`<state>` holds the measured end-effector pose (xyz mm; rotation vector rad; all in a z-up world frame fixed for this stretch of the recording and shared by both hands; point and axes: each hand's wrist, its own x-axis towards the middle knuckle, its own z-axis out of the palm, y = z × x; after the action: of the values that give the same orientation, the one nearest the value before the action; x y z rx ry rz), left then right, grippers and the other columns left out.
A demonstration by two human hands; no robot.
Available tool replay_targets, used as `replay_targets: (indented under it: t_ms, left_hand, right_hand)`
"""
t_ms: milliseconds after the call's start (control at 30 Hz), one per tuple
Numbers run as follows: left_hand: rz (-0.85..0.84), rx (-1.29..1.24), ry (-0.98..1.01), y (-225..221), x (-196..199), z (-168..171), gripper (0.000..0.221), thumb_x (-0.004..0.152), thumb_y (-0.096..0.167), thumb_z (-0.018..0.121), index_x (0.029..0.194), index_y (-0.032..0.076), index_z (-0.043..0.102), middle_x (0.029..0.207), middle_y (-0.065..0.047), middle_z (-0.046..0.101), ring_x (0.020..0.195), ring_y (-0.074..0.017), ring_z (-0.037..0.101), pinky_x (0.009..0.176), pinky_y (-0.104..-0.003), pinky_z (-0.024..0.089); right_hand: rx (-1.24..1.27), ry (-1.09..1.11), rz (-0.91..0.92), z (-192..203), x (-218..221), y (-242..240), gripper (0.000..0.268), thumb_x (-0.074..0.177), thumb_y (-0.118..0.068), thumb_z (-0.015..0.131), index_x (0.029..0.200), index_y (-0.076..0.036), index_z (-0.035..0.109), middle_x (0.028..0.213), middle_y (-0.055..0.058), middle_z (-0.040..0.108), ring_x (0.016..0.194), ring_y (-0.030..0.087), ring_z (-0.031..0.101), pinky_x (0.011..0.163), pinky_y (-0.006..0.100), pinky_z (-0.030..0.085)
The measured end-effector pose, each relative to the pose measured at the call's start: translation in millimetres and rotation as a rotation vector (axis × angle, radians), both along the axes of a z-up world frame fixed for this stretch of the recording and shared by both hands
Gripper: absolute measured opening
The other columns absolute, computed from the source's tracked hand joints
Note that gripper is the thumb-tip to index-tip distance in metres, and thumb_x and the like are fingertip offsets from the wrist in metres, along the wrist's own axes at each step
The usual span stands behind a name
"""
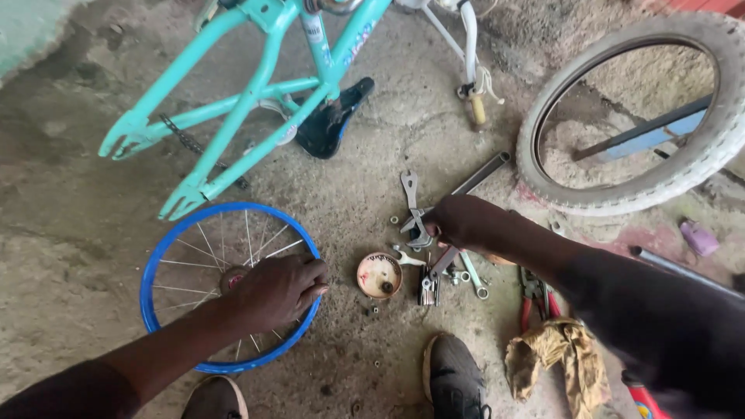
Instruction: Cleaning a bicycle wheel hub with a rag and applying grease to the internal bearing races.
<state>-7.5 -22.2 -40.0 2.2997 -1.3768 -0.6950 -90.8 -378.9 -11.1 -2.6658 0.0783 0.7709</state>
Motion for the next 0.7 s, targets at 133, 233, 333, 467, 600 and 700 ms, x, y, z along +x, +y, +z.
replay_targets:
  t_ms: [133,233,333,467,600,700]
  left_hand:
    - [-0.075,-0.049,-0.066,-2,4,-16,0.015,0.097,0.027,0.067,0.095,0.015,0.057,0.084,-0.007,0.065,0.059,-0.0287,0.066,0.055,-0.046,0.053]
    - [-0.069,-0.090,-0.063,0,-2,-20,0.012,0.093,0.025,0.067,0.095,0.015,0.061,0.085,-0.006,0.068,0.061,-0.0306,0.066,0.056,-0.047,0.053]
    - [-0.009,-0.064,0.000,12,-18,-18,0.011,0.092,0.026,0.068,0.096,0.019,0.061,0.079,-0.003,0.069,0.056,-0.0283,0.068,0.056,-0.046,0.055]
    - [0.025,-0.012,0.100,26,-41,-35,0.014,0.091,0.026,0.066,0.099,0.018,0.059,0.090,-0.001,0.067,0.070,-0.0253,0.067,0.064,-0.044,0.052]
    - [0.128,-0.032,0.162,38,-54,-40,0.012,0.094,0.027,0.065,0.098,0.016,0.064,0.085,-0.002,0.069,0.065,-0.0236,0.068,0.062,-0.042,0.054]
    - [0.124,-0.007,0.191,38,-58,-37,0.012,0.094,0.028,0.064,0.097,0.016,0.064,0.085,-0.003,0.071,0.066,-0.0246,0.069,0.062,-0.043,0.054]
  right_hand:
    - [-0.174,-0.070,-0.058,-45,-4,17,0.015,0.092,-0.025,0.074,0.106,-0.022,0.077,0.096,0.001,0.079,0.084,0.020,0.074,0.082,0.039,0.061]
    - [-0.227,-0.147,-0.169,-76,-48,31,0.036,0.084,-0.051,0.082,0.100,-0.020,0.075,0.076,0.006,0.075,0.053,0.019,0.066,0.051,0.035,0.054]
    - [-0.136,-0.472,-0.093,-148,-110,14,0.049,0.075,-0.045,0.084,0.113,-0.019,0.067,0.108,0.008,0.066,0.085,0.031,0.070,0.065,0.049,0.056]
    - [-0.400,-0.579,-0.322,-120,-168,13,0.040,0.085,-0.046,0.077,0.106,-0.013,0.070,0.098,0.009,0.067,0.073,0.031,0.069,0.059,0.044,0.057]
    - [-0.657,-0.094,-0.793,-143,-230,-20,0.055,0.086,-0.057,0.067,0.109,-0.008,0.070,0.153,0.009,0.035,0.133,0.035,0.037,0.100,0.059,0.034]
    - [-0.535,-0.019,-1.046,-128,-260,-25,0.076,0.087,-0.060,0.061,0.142,-0.018,0.030,0.153,0.026,0.024,0.129,0.054,0.030,0.103,0.076,0.028]
